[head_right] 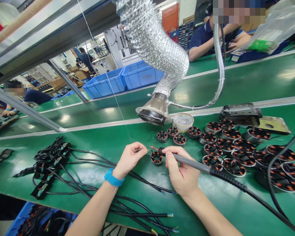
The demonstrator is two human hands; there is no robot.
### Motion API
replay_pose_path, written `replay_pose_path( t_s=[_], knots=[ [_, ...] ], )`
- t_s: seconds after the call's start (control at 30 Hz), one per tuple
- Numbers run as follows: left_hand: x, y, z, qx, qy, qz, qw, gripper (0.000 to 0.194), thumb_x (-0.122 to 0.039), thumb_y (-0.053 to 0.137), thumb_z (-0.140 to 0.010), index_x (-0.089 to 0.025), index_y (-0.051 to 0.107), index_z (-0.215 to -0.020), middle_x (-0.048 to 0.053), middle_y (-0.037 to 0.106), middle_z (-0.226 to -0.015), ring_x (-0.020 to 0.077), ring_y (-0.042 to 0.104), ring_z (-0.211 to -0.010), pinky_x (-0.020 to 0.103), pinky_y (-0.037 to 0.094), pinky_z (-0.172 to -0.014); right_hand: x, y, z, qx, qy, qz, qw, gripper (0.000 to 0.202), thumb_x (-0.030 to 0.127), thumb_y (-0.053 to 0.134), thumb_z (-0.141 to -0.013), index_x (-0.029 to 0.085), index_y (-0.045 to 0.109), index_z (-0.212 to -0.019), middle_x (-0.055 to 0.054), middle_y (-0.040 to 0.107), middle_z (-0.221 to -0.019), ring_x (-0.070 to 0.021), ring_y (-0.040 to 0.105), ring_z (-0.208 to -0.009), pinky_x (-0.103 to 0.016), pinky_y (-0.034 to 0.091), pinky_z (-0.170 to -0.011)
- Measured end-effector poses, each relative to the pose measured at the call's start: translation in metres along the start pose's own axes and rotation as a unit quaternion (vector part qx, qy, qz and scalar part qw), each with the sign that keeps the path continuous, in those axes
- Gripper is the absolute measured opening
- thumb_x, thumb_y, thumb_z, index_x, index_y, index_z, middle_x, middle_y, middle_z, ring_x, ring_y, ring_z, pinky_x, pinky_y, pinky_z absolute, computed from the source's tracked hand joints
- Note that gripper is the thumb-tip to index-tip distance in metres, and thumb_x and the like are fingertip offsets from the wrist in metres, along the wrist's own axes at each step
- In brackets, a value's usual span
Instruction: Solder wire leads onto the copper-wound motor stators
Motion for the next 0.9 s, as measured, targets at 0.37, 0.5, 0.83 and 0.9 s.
replay_pose_path(
  t_s=[0.37,0.5,0.83,0.9],
  knots=[
    [-0.005,-0.001,0.004,0.031,0.009,-0.015,0.999,0.017,-0.029,0.064,-0.085,-0.013,0.066,-0.083,0.005,0.065,-0.086,0.0150,0.059,-0.082,0.024,0.047,-0.075,0.007,0.032,-0.015,0.127,-0.128,0.110,0.977,0.024,0.014,0.054,-0.097,0.024,0.061,-0.118,-0.005,0.061,-0.106,-0.0140,0.064,-0.092,-0.027,0.051,-0.085],
    [-0.009,0.000,0.008,0.044,0.023,-0.011,0.999,0.015,-0.028,0.063,-0.087,-0.013,0.066,-0.087,0.005,0.062,-0.091,0.0153,0.060,-0.085,0.026,0.050,-0.079,0.001,0.042,-0.015,0.168,-0.142,0.123,0.968,0.037,0.008,0.052,-0.095,0.025,0.055,-0.128,-0.006,0.055,-0.111,-0.0134,0.062,-0.095,-0.026,0.051,-0.087],
    [-0.020,-0.003,0.014,0.032,0.058,-0.073,0.995,0.009,-0.021,0.061,-0.085,-0.016,0.068,-0.087,0.003,0.058,-0.088,0.0134,0.059,-0.081,0.022,0.049,-0.070,0.007,0.049,-0.009,0.174,-0.202,0.139,0.954,0.034,0.007,0.050,-0.095,0.024,0.054,-0.124,-0.005,0.051,-0.106,-0.0134,0.059,-0.095,-0.023,0.050,-0.085],
    [-0.022,-0.005,0.013,0.030,0.064,-0.107,0.992,0.009,-0.020,0.061,-0.084,-0.016,0.069,-0.084,0.002,0.061,-0.084,0.0128,0.058,-0.078,0.023,0.046,-0.070,0.006,0.047,-0.010,0.171,-0.199,0.140,0.955,0.032,0.007,0.050,-0.095,0.024,0.055,-0.122,-0.005,0.051,-0.104,-0.0135,0.060,-0.092,-0.023,0.051,-0.083]
  ],
)
Point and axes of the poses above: each hand's wrist, its own z-axis away from the middle knuckle, its own y-axis out of the palm, x = y × z, the point moved 5 cm from there along -z, towards the middle knuckle
